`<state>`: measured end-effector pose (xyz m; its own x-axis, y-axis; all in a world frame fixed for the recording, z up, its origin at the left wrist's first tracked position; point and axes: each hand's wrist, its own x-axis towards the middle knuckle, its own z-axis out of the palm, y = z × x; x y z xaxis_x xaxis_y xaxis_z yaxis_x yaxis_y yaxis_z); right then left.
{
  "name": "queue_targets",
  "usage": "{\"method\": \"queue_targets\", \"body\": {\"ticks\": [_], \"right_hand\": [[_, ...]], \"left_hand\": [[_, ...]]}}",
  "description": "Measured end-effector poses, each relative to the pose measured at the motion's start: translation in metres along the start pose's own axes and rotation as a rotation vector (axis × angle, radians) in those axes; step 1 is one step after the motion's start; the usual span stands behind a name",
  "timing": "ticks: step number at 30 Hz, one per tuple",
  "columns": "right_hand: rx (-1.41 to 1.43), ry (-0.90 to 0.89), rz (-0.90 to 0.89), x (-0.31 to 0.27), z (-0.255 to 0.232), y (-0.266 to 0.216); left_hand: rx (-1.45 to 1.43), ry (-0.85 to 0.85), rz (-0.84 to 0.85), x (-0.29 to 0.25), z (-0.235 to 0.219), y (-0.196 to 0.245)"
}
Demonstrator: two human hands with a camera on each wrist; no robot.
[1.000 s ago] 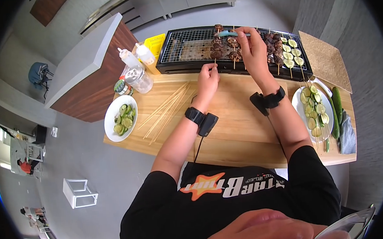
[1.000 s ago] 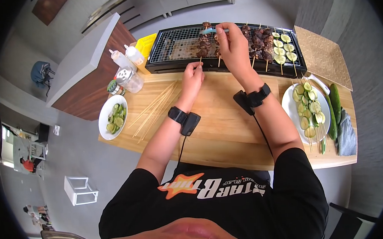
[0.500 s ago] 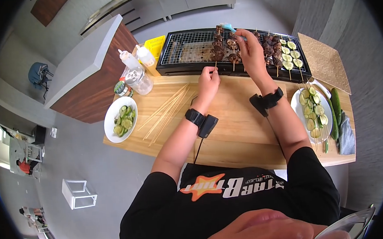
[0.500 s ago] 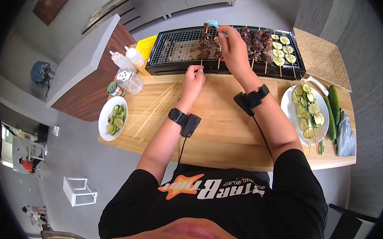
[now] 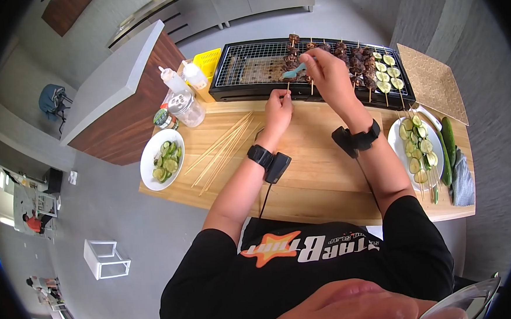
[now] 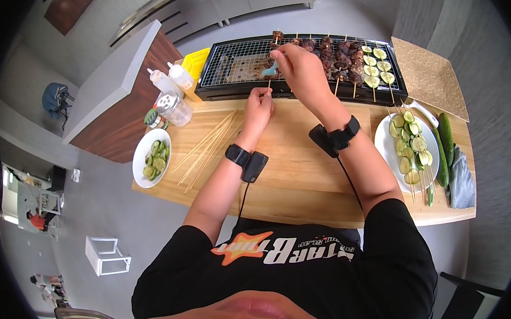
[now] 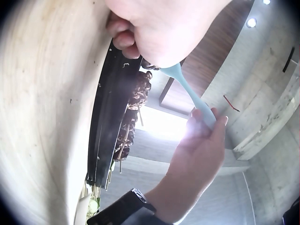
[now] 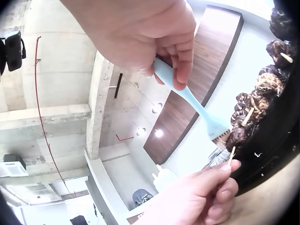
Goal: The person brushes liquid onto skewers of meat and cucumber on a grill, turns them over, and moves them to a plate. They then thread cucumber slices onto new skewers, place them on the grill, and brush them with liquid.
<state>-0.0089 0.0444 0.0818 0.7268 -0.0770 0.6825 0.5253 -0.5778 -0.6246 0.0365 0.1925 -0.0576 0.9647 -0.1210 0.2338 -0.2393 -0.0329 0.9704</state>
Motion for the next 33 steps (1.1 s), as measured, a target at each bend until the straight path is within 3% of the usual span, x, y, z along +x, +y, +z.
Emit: {"method": "queue_targets", "body": {"ticks": [3, 9, 12, 19, 22, 24, 27, 29, 33], "right_hand": [[0.018, 0.041, -0.006, 0.000, -0.002, -0.002], [0.141, 0.209, 0.038, 0.009, -0.025, -0.012], [0.157, 0.267, 0.021, 0.012, -0.028, -0.007], [0.203, 0.309, -0.008, 0.013, -0.014, 0.010], [0.121, 0.228, 0.004, 0.010, -0.003, 0.022], [0.001, 0.030, 0.131, 0.004, -0.003, 0.020], [0.171, 0.124, 0.061, 0.002, 0.009, 0.034], [0.204, 0.196, 0.056, 0.004, 0.005, 0.018], [0.033, -0.047, 0.112, 0.002, 0.001, 0.010]], "left_hand": [[-0.006, 0.029, 0.012, 0.000, 0.000, 0.000], [0.286, 0.140, 0.224, 0.007, -0.003, -0.011], [0.022, 0.070, 0.062, -0.003, -0.004, 0.022], [-0.364, -0.023, -0.196, -0.011, -0.012, 0.049], [-0.449, -0.067, -0.263, -0.011, -0.012, 0.040], [-0.493, -0.090, -0.296, -0.012, -0.010, 0.035], [-0.494, -0.094, -0.289, -0.011, -0.009, 0.035], [-0.486, -0.089, -0.291, -0.011, -0.010, 0.035], [-0.471, -0.075, -0.306, -0.013, -0.009, 0.036]]}}
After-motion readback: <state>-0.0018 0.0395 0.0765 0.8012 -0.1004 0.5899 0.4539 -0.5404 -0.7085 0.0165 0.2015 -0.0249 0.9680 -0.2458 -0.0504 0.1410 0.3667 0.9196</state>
